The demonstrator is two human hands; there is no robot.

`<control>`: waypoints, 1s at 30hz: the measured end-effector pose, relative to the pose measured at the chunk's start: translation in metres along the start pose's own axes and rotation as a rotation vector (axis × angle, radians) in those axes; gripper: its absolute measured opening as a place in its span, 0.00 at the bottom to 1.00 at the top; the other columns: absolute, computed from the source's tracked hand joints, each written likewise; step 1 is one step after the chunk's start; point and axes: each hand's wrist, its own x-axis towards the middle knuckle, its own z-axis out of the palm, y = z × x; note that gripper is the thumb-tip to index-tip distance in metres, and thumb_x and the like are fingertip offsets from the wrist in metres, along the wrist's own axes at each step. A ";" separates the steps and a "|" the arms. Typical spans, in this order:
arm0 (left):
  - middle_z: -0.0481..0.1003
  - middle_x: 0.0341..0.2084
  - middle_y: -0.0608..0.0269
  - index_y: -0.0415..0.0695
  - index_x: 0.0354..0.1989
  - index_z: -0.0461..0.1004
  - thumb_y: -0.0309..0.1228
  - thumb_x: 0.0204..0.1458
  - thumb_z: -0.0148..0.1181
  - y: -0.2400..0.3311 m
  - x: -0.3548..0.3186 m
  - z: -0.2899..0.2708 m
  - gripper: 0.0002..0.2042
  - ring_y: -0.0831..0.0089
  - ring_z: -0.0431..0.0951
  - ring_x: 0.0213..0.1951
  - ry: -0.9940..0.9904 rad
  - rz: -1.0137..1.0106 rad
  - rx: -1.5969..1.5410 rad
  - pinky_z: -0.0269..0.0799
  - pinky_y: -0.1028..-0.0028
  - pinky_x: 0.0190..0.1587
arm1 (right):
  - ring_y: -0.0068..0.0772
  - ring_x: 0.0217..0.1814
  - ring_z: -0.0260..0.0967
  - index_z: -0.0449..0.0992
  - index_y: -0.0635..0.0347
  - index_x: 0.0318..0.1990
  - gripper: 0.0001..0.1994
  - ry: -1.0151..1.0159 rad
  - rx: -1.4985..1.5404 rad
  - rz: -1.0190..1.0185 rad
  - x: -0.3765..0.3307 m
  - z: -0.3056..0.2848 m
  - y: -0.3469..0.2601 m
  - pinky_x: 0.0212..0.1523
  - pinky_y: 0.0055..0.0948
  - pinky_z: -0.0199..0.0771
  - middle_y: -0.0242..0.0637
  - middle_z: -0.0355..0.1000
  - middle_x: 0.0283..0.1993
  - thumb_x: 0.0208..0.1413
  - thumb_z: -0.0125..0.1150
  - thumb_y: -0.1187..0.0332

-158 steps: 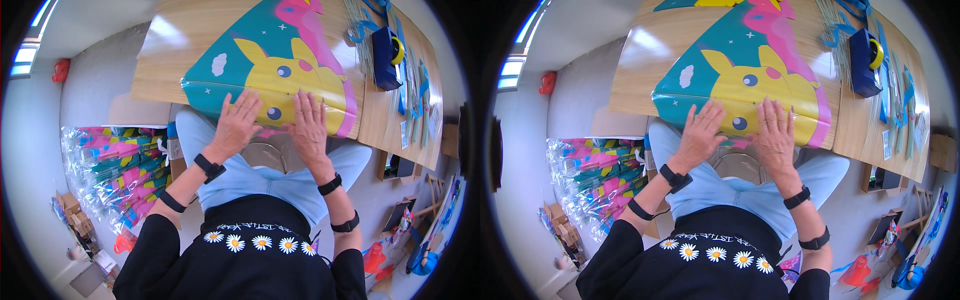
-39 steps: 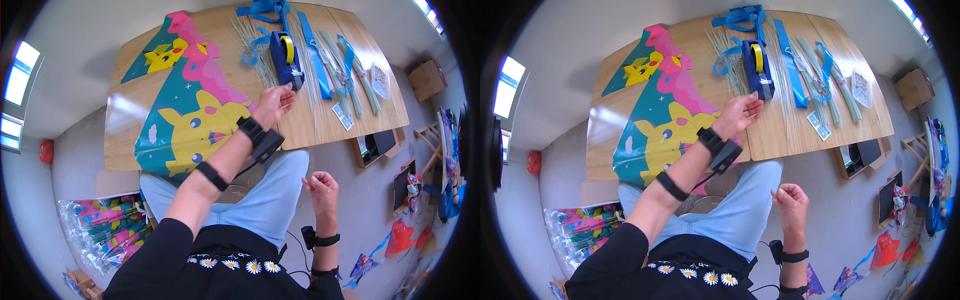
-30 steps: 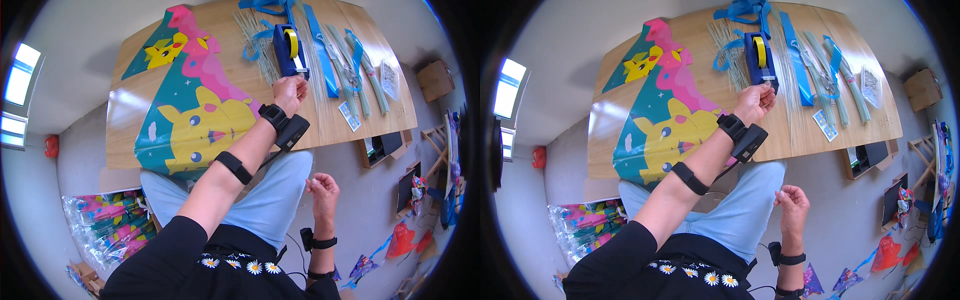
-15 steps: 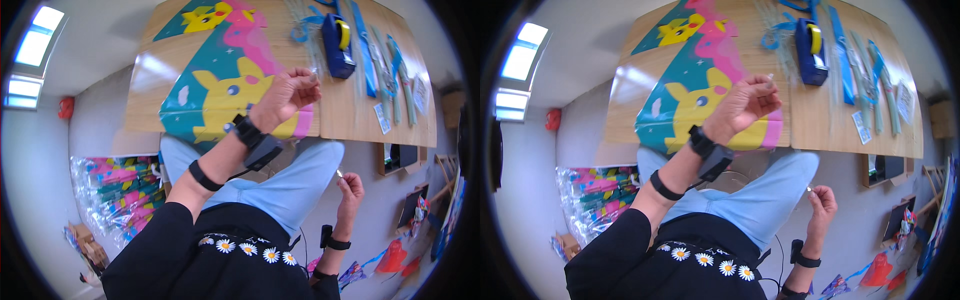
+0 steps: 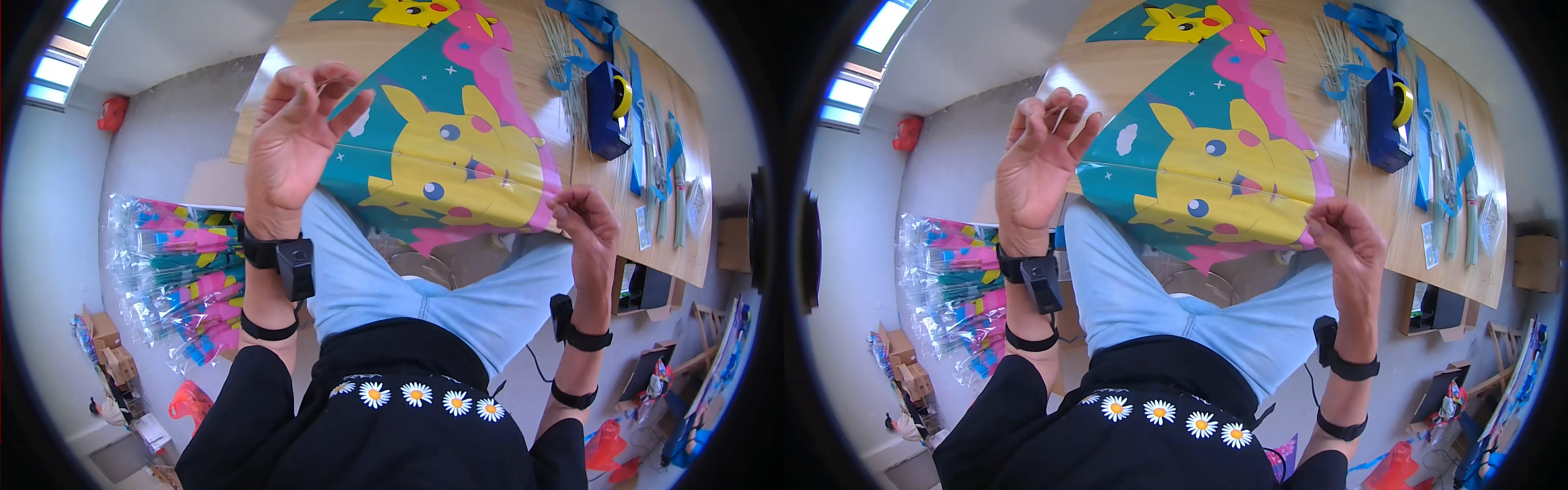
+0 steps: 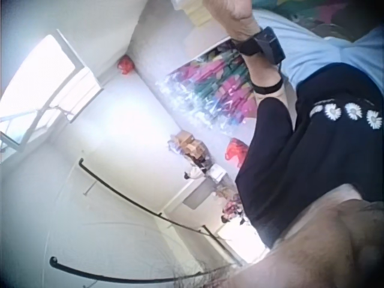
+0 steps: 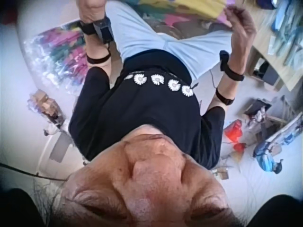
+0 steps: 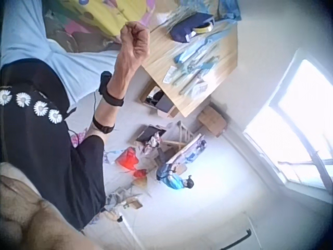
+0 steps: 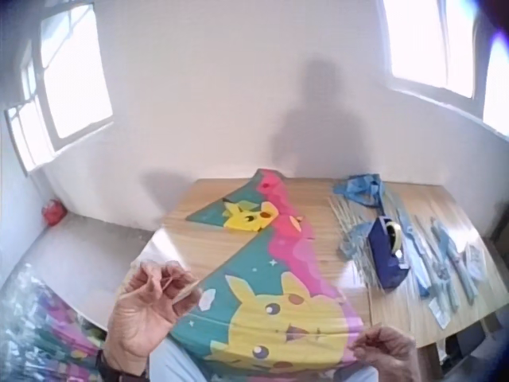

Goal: Assembling a kite by attaching support sticks to a plastic kite sail using tape.

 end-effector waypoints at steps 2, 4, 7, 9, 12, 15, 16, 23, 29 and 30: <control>0.75 0.47 0.58 0.46 0.35 0.73 0.28 0.58 0.59 0.005 -0.008 -0.002 0.02 0.61 0.73 0.54 0.056 -0.005 -0.048 0.68 0.54 0.63 | 0.14 0.38 0.65 0.76 0.65 0.41 0.08 -0.035 -0.001 -0.058 0.008 0.010 -0.004 0.41 0.15 0.65 0.26 0.70 0.36 0.55 0.59 0.83; 0.75 0.45 0.60 0.46 0.34 0.73 0.27 0.57 0.62 0.010 -0.015 -0.014 0.03 0.62 0.74 0.52 0.183 0.019 -0.037 0.68 0.56 0.63 | 0.14 0.38 0.65 0.76 0.65 0.42 0.08 -0.054 0.015 -0.067 0.015 0.011 -0.004 0.42 0.14 0.65 0.26 0.69 0.36 0.55 0.59 0.83; 0.74 0.39 0.62 0.47 0.35 0.73 0.26 0.56 0.63 0.009 -0.024 -0.046 0.04 0.66 0.74 0.48 0.162 -0.033 -0.150 0.70 0.59 0.60 | 0.14 0.38 0.65 0.76 0.65 0.42 0.09 -0.057 0.019 -0.073 0.021 0.015 -0.011 0.41 0.14 0.65 0.26 0.70 0.36 0.54 0.59 0.84; 0.72 0.34 0.64 0.46 0.36 0.73 0.24 0.55 0.63 0.003 -0.030 -0.045 0.05 0.68 0.75 0.43 0.186 -0.031 -0.155 0.73 0.62 0.56 | 0.14 0.37 0.66 0.76 0.65 0.42 0.10 -0.037 -0.005 -0.064 0.025 0.014 -0.011 0.41 0.14 0.65 0.26 0.70 0.35 0.53 0.59 0.84; 0.72 0.32 0.62 0.44 0.37 0.73 0.20 0.54 0.63 -0.001 -0.033 -0.046 0.06 0.68 0.76 0.40 0.298 -0.034 -0.048 0.75 0.64 0.53 | 0.14 0.34 0.65 0.76 0.65 0.40 0.08 -0.043 -0.042 -0.032 0.035 0.005 -0.004 0.38 0.15 0.65 0.26 0.70 0.33 0.52 0.59 0.83; 0.73 0.32 0.61 0.42 0.39 0.73 0.18 0.52 0.62 -0.008 -0.032 -0.047 0.08 0.67 0.78 0.38 0.315 -0.040 0.013 0.77 0.65 0.50 | 0.14 0.33 0.65 0.76 0.64 0.37 0.06 -0.059 -0.083 -0.028 0.042 -0.002 0.000 0.36 0.16 0.64 0.25 0.71 0.31 0.52 0.60 0.81; 0.74 0.32 0.61 0.40 0.39 0.73 0.18 0.52 0.62 -0.011 -0.032 -0.051 0.08 0.66 0.79 0.38 0.344 -0.056 0.103 0.77 0.65 0.50 | 0.14 0.33 0.65 0.75 0.64 0.36 0.04 -0.079 -0.091 -0.013 0.044 -0.004 0.001 0.35 0.16 0.63 0.25 0.71 0.31 0.53 0.60 0.80; 0.77 0.34 0.60 0.41 0.37 0.73 0.20 0.53 0.62 -0.040 -0.029 -0.067 0.05 0.68 0.79 0.38 0.391 -0.114 0.322 0.76 0.67 0.49 | 0.15 0.31 0.64 0.75 0.63 0.34 0.02 -0.122 -0.139 0.000 0.065 -0.014 0.020 0.34 0.17 0.63 0.25 0.70 0.30 0.53 0.60 0.79; 0.77 0.32 0.64 0.42 0.34 0.75 0.20 0.52 0.63 -0.077 -0.024 -0.080 0.04 0.75 0.76 0.38 0.493 -0.222 0.386 0.74 0.72 0.47 | 0.15 0.29 0.62 0.74 0.62 0.32 0.02 -0.090 -0.111 0.094 0.070 -0.028 0.037 0.31 0.18 0.61 0.25 0.68 0.28 0.53 0.58 0.79; 0.77 0.30 0.66 0.42 0.34 0.76 0.20 0.51 0.63 -0.081 -0.024 -0.086 0.04 0.77 0.77 0.36 0.470 -0.225 0.401 0.75 0.75 0.43 | 0.15 0.28 0.61 0.74 0.62 0.32 0.02 -0.088 -0.105 0.104 0.071 -0.029 0.040 0.30 0.18 0.60 0.25 0.68 0.27 0.53 0.58 0.79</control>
